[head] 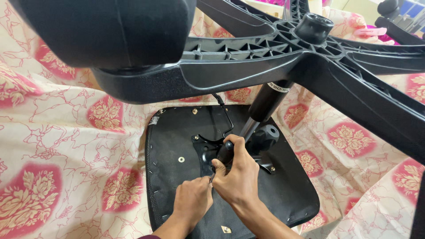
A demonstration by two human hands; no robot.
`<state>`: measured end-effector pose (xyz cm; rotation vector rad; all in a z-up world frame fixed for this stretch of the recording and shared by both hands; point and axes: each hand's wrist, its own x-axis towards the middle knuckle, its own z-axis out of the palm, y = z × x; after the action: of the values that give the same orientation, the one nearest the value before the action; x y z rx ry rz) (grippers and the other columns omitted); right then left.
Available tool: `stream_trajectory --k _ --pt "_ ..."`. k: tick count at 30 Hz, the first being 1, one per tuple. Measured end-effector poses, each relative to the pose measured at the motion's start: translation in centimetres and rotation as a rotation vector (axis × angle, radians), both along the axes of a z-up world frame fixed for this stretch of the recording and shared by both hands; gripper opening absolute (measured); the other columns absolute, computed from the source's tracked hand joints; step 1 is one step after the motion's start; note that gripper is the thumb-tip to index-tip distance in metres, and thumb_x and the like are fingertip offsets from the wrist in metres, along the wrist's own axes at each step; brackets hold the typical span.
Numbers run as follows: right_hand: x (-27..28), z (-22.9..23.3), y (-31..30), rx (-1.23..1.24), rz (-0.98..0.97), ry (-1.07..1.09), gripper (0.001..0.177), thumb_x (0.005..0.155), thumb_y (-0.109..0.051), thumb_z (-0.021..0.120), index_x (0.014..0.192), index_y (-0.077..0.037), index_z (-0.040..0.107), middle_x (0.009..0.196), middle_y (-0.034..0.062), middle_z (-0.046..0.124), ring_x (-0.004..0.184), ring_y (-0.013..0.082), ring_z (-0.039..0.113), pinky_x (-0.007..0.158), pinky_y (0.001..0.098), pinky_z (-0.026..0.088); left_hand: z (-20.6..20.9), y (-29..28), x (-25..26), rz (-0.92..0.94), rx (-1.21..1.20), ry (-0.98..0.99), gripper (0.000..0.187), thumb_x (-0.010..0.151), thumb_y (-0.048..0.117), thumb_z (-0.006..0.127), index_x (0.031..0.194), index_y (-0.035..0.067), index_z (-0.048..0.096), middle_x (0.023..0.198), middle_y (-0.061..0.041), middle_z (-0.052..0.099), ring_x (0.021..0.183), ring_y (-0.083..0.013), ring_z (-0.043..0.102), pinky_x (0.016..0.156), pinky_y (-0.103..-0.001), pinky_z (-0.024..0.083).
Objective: The person uses a screwdriver to tighten screws on the underside of an office chair seat, securing the gas lift and base assembly to the seat. The person works methodically around the seat base, tightening multiple fasteners.
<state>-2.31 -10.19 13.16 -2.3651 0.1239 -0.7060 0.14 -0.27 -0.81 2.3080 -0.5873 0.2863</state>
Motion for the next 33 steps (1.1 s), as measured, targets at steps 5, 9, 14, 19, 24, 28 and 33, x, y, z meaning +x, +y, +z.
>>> stream_trajectory --k 5,9,14,19,24,28,33 --pt "-0.2 -0.2 -0.1 0.042 0.050 0.005 0.053 0.077 -0.004 0.079 0.122 -0.010 0.050 0.076 0.0143 0.066 0.066 0.0293 0.071 0.061 0.0417 0.054 0.3 0.0 0.2 0.013 -0.020 -0.001 0.012 0.086 0.017 0.069 0.082 0.006 0.068 0.076 -0.010 0.075 0.065 -0.0329 0.073 0.058 -0.045 0.057" --pt "-0.6 -0.3 -1.0 0.157 0.085 0.135 0.053 0.084 -0.008 0.076 0.128 -0.012 0.047 0.079 0.0131 0.066 0.068 0.0252 0.073 0.056 0.0381 0.058 0.7 -0.2 0.5 0.003 0.060 0.186 0.018 0.092 0.021 0.066 0.080 0.008 0.066 0.075 -0.008 0.074 0.063 -0.0288 0.074 0.058 -0.041 0.058" --pt "-0.7 -0.5 -1.9 0.179 0.123 0.046 0.052 0.084 -0.006 0.075 0.128 -0.010 0.049 0.084 0.0119 0.070 0.071 0.0233 0.074 0.060 0.0351 0.060 1.3 -0.4 0.4 0.016 0.014 0.103 0.017 0.087 0.019 0.068 0.077 0.007 0.065 0.071 -0.009 0.073 0.062 -0.0318 0.072 0.059 -0.045 0.056" --pt "-0.6 -0.7 -2.5 0.198 0.136 0.041 0.051 0.084 -0.008 0.077 0.127 -0.009 0.050 0.087 0.0108 0.072 0.072 0.0214 0.075 0.063 0.0334 0.060 1.6 -0.3 0.3 0.014 -0.015 0.124 0.012 0.084 0.017 0.069 0.077 0.007 0.066 0.071 -0.009 0.073 0.062 -0.0314 0.072 0.060 -0.046 0.055" --pt "-1.0 -0.7 -3.2 0.278 0.196 -0.033 0.050 0.086 -0.007 0.076 0.128 -0.007 0.049 0.094 0.0091 0.074 0.079 0.0175 0.077 0.067 0.0315 0.064 1.7 -0.1 0.1 0.020 -0.075 0.091 0.006 0.078 0.013 0.070 0.079 0.007 0.069 0.069 -0.010 0.073 0.063 -0.0326 0.072 0.060 -0.046 0.055" --pt "-1.1 -0.8 -4.7 0.336 0.153 -0.106 0.050 0.089 -0.005 0.073 0.131 -0.006 0.046 0.097 0.0092 0.072 0.086 0.0173 0.074 0.071 0.0311 0.065 1.5 -0.1 0.1 0.031 -0.093 0.086 0.007 0.080 0.014 0.070 0.082 0.008 0.072 0.073 -0.010 0.075 0.065 -0.0324 0.073 0.062 -0.045 0.057" --pt "-1.1 -1.6 -8.0 0.432 0.116 -0.231 0.054 0.092 0.000 0.065 0.139 -0.005 0.040 0.102 0.0094 0.064 0.090 0.0183 0.072 0.077 0.0294 0.062 1.1 -0.2 0.2 0.039 -0.075 0.108 0.008 0.079 0.013 0.070 0.081 0.007 0.073 0.078 -0.010 0.077 0.069 -0.0324 0.073 0.065 -0.044 0.057"
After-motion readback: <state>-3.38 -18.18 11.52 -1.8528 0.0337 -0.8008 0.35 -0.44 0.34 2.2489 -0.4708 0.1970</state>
